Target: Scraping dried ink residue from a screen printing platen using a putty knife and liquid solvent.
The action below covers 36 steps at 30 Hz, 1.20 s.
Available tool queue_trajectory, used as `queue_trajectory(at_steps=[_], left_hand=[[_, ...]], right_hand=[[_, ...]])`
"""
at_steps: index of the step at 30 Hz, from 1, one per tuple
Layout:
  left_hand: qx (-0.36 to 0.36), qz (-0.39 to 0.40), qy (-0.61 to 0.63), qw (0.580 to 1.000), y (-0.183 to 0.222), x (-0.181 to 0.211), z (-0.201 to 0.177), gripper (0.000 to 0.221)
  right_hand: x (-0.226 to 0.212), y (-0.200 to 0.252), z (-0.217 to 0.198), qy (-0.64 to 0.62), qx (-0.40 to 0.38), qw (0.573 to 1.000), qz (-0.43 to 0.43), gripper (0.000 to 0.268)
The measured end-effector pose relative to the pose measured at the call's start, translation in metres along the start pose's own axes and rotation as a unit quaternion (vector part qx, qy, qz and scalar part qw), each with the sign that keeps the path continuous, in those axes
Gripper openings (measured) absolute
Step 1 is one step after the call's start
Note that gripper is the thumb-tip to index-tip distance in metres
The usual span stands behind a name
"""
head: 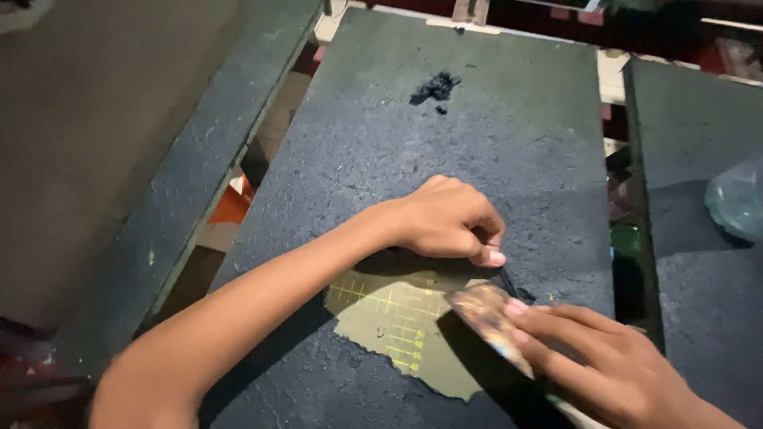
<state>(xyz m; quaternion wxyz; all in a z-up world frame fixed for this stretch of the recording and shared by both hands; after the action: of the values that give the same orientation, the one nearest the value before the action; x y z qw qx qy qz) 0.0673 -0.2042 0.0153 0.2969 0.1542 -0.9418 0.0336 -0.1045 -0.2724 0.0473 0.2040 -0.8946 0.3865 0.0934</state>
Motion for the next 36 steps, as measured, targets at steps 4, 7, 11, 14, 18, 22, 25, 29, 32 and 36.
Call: queue_trajectory(at_steps=[4,7,11,14,18,22,25,29,32,36], left_hand=[[-0.003,-0.011,-0.008,1.000,-0.002,-0.003,0.003,0.028],[-0.011,-0.027,-0.005,1.000,-0.001,-0.004,0.002,0.027],[0.009,-0.017,0.000,1.000,0.001,-0.003,0.000,0.028],[0.023,-0.002,-0.004,1.000,-0.002,-0.004,0.005,0.028],[0.052,0.019,-0.026,0.998,-0.003,-0.007,0.005,0.028],[0.069,0.021,-0.024,0.997,-0.001,-0.006,0.004,0.027],[0.090,0.029,-0.035,0.995,0.000,-0.003,0.004,0.028],[0.098,0.020,-0.048,0.994,0.002,-0.002,0.005,0.027],[0.098,0.028,-0.052,0.993,0.003,0.000,0.005,0.028],[0.080,0.015,-0.058,0.995,0.001,-0.001,0.006,0.027]], right_hand=[[-0.003,-0.007,0.007,0.041,-0.007,0.999,-0.026,0.072],[-0.017,-0.037,0.016,0.092,0.005,0.989,-0.118,0.031],[-0.026,-0.050,0.015,0.111,0.067,0.979,-0.157,0.020],[-0.025,-0.037,0.010,0.111,0.065,0.983,-0.133,0.021],[-0.024,-0.010,0.004,0.128,0.036,0.988,-0.076,0.031],[-0.020,0.019,0.021,0.155,-0.034,0.987,-0.017,0.063],[-0.022,0.006,0.020,0.169,-0.009,0.986,-0.011,0.062],[-0.040,-0.027,0.015,0.188,0.065,0.973,-0.117,0.020],[-0.027,-0.021,0.018,0.190,0.072,0.974,-0.102,0.016],[-0.023,-0.002,0.009,0.205,0.058,0.976,-0.053,0.022]])
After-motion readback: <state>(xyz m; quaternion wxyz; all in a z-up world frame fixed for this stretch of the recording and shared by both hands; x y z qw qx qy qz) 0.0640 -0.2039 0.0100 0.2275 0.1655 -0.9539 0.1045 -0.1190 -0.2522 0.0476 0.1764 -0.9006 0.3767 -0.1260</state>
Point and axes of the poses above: each hand's wrist, its own y-axis away from the middle knuckle, its own z-axis out of the palm, x = y × z, the point moved 9 cm from there along -y, towards the middle knuckle, and after that the axes turned 2 degrees about z, right-handed, at the moved point
